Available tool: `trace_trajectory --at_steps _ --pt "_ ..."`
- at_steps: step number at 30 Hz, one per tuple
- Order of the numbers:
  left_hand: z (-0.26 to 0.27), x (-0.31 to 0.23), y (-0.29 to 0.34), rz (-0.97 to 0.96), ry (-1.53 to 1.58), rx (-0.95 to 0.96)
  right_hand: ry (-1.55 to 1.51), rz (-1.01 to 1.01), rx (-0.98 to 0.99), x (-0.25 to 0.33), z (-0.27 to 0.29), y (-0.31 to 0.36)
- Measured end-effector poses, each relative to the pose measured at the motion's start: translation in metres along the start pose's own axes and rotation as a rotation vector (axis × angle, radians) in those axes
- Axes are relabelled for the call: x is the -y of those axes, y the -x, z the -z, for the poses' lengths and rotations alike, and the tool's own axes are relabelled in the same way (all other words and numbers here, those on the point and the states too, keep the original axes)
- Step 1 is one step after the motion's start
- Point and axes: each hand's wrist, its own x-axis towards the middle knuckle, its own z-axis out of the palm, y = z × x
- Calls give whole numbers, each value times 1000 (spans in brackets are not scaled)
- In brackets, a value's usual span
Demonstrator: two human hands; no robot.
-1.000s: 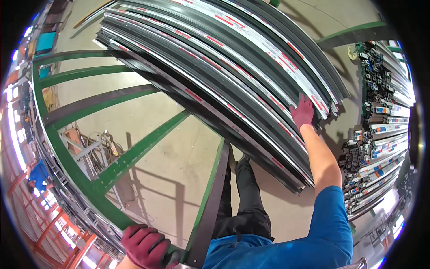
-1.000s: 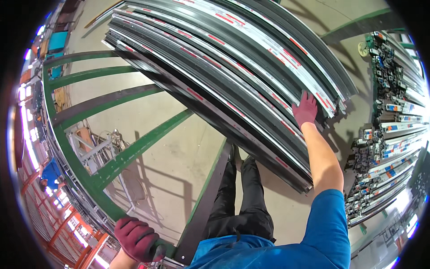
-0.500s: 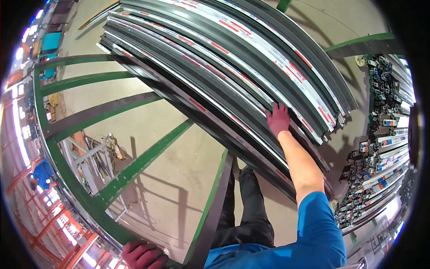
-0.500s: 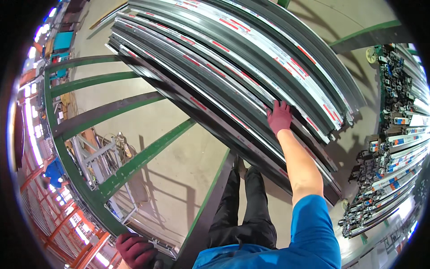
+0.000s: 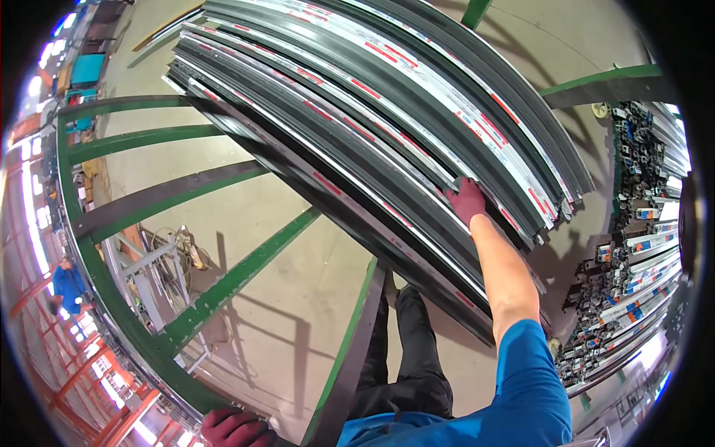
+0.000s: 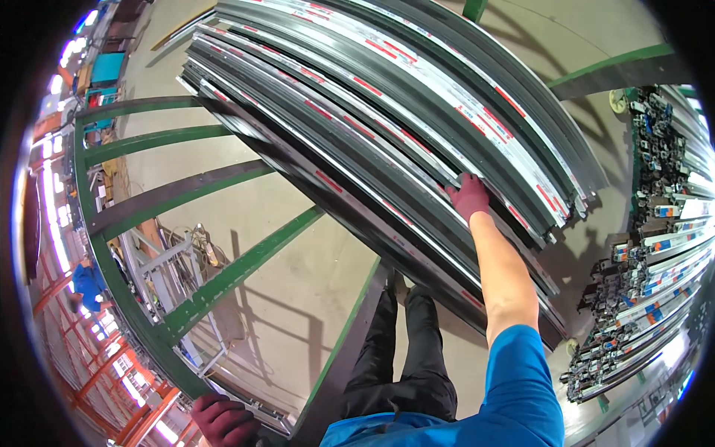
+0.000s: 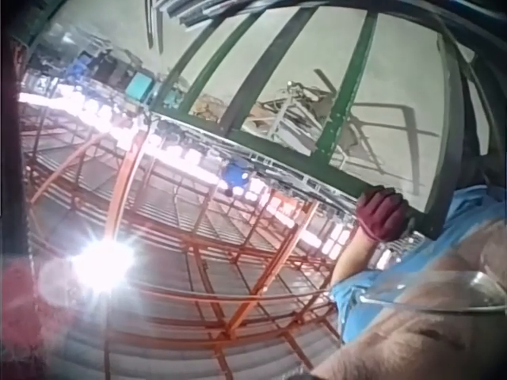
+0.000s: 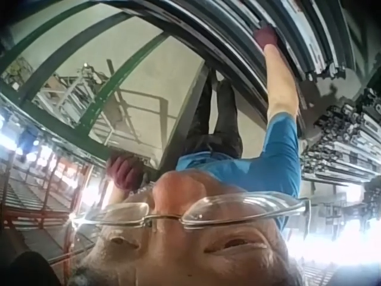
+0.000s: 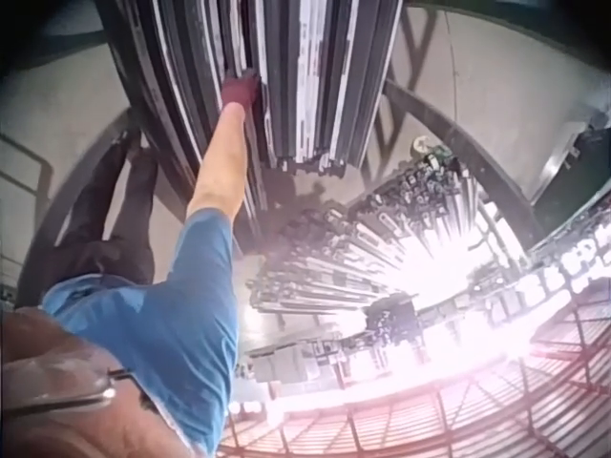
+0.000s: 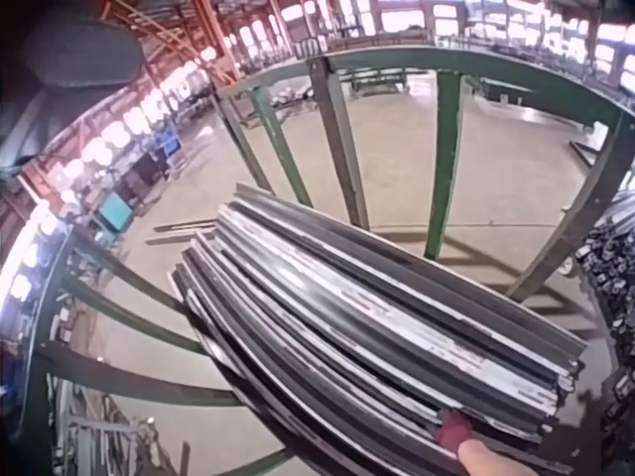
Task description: The person is assembling large metal frames by drilling holes and positioning metal profiles on a workbench.
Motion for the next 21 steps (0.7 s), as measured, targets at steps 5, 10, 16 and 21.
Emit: trace_trajectory --at_steps 5,10,16,21 --pt "-3 0 -3 0 10 -42 -31 -28 76 0 0 -12" --pt "2 -2 -10 15 20 10 31 -11 7 2 3 -7" --pt "8 -6 -15 44 93 70 86 131 11 1 19 15" --pt "7 -6 -3 42 71 82 191 326 -633 0 90 0"
